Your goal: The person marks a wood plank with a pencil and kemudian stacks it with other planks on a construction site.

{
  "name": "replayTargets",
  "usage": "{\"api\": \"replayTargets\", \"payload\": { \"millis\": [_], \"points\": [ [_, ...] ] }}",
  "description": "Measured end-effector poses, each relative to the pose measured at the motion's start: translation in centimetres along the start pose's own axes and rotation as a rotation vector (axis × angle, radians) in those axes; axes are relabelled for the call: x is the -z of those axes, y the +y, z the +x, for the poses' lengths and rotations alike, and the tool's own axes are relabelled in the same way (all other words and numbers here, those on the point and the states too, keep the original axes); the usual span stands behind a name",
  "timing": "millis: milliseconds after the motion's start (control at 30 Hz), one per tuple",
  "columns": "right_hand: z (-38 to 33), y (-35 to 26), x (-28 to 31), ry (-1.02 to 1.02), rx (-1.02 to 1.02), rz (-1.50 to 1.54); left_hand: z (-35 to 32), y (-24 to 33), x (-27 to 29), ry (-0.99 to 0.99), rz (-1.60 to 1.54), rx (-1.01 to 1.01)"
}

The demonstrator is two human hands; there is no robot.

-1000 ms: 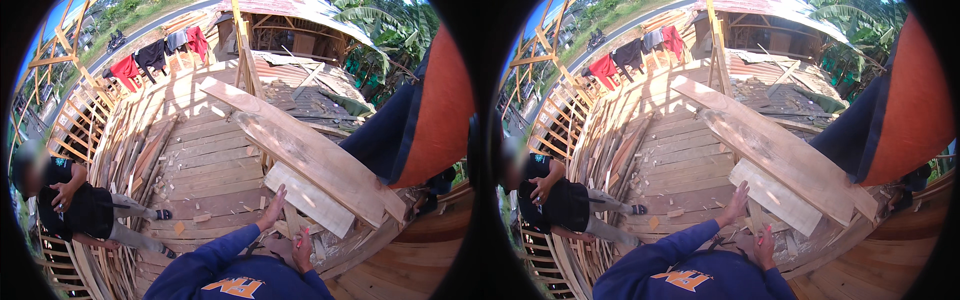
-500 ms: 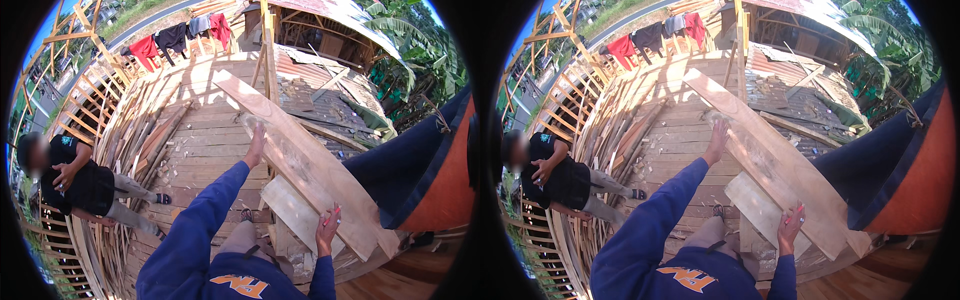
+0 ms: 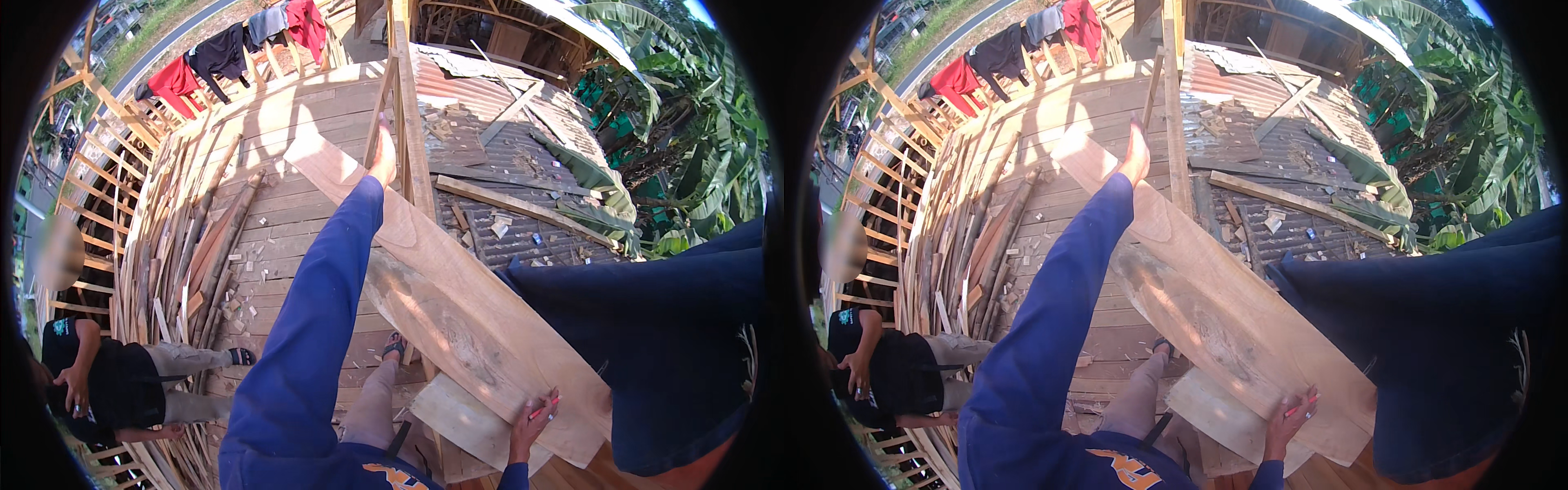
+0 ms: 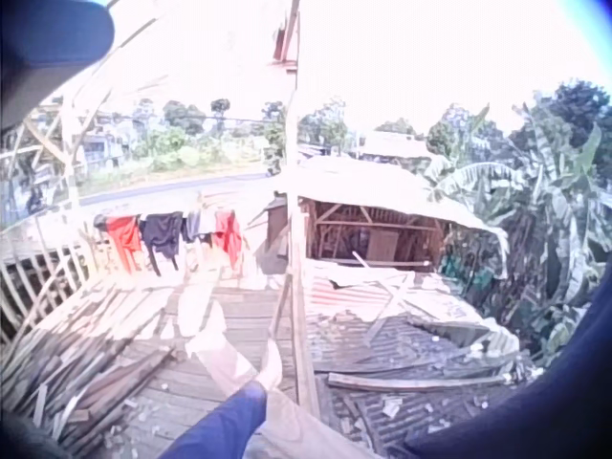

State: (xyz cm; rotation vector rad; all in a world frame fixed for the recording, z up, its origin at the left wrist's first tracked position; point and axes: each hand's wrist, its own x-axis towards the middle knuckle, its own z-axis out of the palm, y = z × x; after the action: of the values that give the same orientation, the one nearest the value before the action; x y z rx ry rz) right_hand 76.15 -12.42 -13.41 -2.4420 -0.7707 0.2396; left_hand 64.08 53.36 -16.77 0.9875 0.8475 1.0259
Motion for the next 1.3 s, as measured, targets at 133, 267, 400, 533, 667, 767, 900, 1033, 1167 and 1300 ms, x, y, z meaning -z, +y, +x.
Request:
{"api": "replayTargets", "payload": {
  "millis": [133,267,400,533,667,767,900,1033,1167,1300],
  "points": [
    [-0.3,0.1,-0.8,0.049,-0.095,0.011,5.4,1.2,-1.5,0.045,-0.032,0.071],
    [0.4,-0.2,-1.2,0.051,-0.125,0.087,10.8,-1.5,0.6,0.178,-0.011,0.106],
    [-0.6,1.1,-1.5,0.091,-0.162,0.074,13.0,-5.0,-0.8,0.104,0.03,0.156],
    [0.5,-0.9,-0.8,0.045,-0.218,0.092,13.8,-7.8,-2.0,-0.171,0.075,0.173],
    [1.2,-2.3,-0.6,0.023,-0.296,0.123,14.2,-6.9,-0.4,-0.186,-0.06,0.291],
    [0.2,-1.6,-0.7,0.062,-0.233,0.03,11.8,-5.4,-4.3,-0.025,0.062,0.333],
    [1.0,-1.4,-0.5,0.036,-0.23,0.07,13.5,-8.0,-1.3,-0.092,-0.028,0.258],
    [0.2,-1.7,-0.8,0.042,-0.258,0.054,12.2,-7.7,-4.8,-0.054,0.223,0.318],
    [0.9,-0.5,0.0,-0.008,-0.188,-0.019,14.6,-12.0,0.1,-0.09,0.084,0.182],
    [0.5,-0.7,-0.3,-0.022,-0.2,0.045,13.2,-12.9,0.0,-0.154,-0.08,0.234]
  ]
}}
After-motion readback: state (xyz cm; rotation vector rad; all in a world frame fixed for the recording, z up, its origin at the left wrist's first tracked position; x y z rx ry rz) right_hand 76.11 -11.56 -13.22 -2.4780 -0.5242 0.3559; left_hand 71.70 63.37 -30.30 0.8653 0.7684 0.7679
